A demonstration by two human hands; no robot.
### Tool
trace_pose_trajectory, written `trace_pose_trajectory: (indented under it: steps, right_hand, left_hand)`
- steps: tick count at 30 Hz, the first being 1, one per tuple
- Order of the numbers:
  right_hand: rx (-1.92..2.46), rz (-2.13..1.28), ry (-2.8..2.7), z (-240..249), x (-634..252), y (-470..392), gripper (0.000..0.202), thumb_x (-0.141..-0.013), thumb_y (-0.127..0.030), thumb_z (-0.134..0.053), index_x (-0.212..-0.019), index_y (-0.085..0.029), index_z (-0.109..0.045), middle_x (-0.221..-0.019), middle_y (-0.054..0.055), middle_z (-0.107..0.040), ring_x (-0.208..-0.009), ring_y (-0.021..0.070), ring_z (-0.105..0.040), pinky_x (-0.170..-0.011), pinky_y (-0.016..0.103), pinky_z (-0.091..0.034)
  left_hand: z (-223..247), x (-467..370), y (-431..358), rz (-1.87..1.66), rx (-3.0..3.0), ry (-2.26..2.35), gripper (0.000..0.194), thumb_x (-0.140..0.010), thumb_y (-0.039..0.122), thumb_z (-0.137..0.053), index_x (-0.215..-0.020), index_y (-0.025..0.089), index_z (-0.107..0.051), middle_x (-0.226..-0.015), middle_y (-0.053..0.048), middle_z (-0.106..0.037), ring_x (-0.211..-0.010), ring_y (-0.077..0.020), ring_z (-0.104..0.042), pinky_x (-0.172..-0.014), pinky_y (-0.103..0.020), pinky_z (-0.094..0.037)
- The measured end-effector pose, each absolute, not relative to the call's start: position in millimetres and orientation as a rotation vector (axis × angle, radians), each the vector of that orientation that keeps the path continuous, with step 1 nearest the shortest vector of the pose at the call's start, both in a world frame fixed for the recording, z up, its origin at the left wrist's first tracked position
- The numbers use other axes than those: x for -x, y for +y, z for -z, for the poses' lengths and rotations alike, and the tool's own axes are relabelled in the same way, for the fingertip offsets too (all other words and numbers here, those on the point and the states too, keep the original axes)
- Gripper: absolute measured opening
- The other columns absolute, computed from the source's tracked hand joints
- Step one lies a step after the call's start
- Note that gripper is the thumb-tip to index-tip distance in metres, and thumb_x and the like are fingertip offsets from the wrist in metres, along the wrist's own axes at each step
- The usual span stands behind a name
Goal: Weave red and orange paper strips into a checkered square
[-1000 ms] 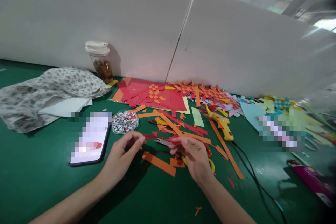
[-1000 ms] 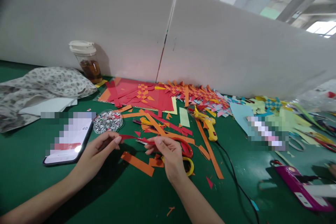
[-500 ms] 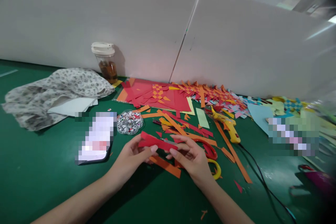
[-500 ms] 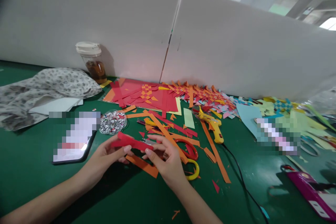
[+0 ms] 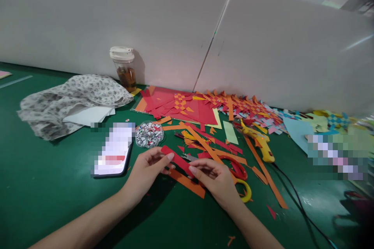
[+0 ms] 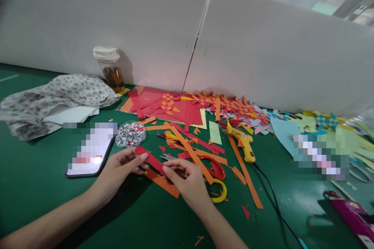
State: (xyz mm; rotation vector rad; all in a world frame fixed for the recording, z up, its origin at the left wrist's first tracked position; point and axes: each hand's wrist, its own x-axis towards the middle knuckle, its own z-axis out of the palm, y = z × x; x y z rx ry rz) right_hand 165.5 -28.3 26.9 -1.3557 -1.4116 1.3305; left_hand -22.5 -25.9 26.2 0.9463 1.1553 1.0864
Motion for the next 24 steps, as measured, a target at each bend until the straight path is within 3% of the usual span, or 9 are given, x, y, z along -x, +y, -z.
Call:
trace_pose_trajectory:
  steps: [11,24]
  right_hand:
    - [1.33,-1.389,-1.384,-24.7,-165.5,-26.8,0.017,-0.068,-0.031,-0.071,-0.079,-0.019,-0.069,-0.067,0.002,-0.07,-0.062,0.0148,-0.068,-0.058,0.023,-0.055]
    - [1.354,-1.367,-1.366,-24.6,-164.7,-26.5,0.021,-0.066,-0.035,-0.072,-0.078,-0.018,-0.068,-0.067,0.003,-0.07,-0.062,0.0174,-0.068,-0.059,0.027,-0.056]
  left_hand:
    - [-27.6,24.6,-24.2,-1.113,-0.913,1.207,0.015,-0.071,0.031,-0.067,-0.074,0.017,-0.065,-0.068,-0.002,-0.066,-0.062,-0.0144,-0.064,-0.054,-0.022,-0.05]
    - [-24.2,26.3,-23.2,-1.125,-0.865,1.201,0.017,-0.072,0.033,-0.067,-0.076,0.017,-0.065,-0.07,-0.003,-0.069,-0.065,-0.0158,-0.067,-0.054,-0.021,-0.051]
